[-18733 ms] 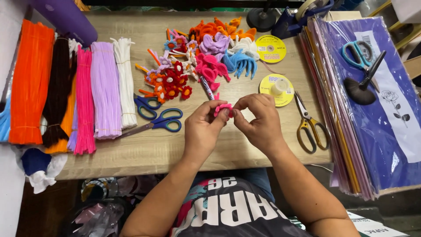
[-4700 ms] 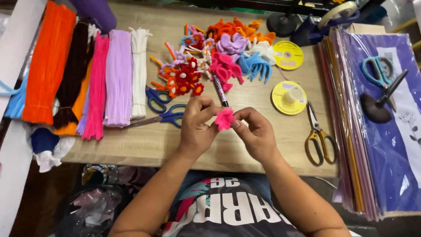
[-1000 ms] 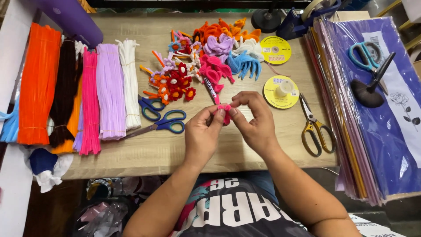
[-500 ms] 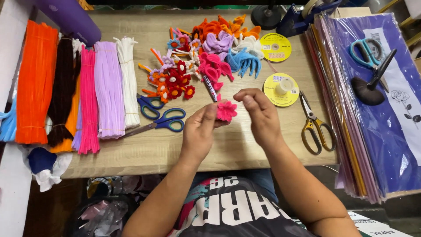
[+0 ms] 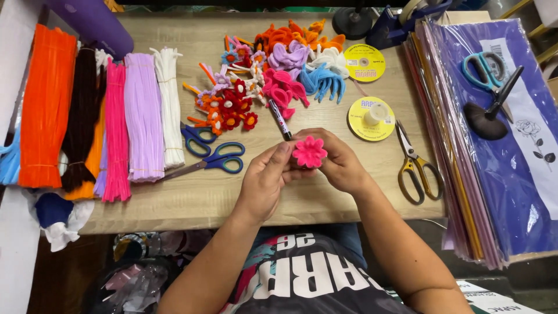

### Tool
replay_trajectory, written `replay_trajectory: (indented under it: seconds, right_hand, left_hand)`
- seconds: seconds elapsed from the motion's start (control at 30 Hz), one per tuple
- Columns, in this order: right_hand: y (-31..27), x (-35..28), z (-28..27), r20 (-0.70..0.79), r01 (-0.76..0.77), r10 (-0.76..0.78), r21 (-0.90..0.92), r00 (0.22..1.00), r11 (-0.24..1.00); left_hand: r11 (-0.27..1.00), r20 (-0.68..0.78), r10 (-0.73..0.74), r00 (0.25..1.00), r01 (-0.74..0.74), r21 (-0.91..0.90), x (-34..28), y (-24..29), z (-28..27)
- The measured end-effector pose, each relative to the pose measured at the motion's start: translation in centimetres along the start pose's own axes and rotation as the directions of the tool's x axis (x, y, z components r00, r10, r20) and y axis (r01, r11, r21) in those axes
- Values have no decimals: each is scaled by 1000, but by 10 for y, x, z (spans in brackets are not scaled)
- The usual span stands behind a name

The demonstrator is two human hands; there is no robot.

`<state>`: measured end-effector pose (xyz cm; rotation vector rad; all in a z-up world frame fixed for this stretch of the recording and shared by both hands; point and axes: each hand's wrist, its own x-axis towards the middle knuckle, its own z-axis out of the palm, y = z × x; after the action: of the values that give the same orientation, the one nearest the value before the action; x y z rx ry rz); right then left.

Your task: The person shapes a pink pipe cleaner into a flower by twisting and folding its strands. They then pick up an orange pipe cleaner and begin to twist it.

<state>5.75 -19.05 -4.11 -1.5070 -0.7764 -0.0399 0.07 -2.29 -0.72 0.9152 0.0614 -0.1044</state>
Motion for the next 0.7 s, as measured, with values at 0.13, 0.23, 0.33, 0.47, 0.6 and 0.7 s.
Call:
replay_trajectory:
  seconds: [0.13,0.23,0.33,0.47,0.6,0.7]
  right_hand:
    - [1,-3,9,-28,9,-9,-9,1000,1000]
    - [14,-6,10,-39,17,-17,-15,999,1000]
    - [20,-6,11,-78,23,-36,-162,996,986]
    - [20,-3,7,-136,54,-103,-325,985,944]
    - [22,-3,5,-161,55,-121,-367,979,929]
    - [27,-6,1,-162,33,-94,-344,982,938]
  left_hand:
    - [998,14,-52,999,52,-32,-6,-1,3]
    - [995,19,-78,997,79,-57,-7,-5,1]
    - [992,57,-91,994,95,-84,-6,-10,-5]
    - [995,109,-83,991,89,-52,-5,-14,-5]
    - [995,142,-91,986,96,-34,0,-26,-12]
    - [999,177,-52,983,53,-2,7,-46,-22]
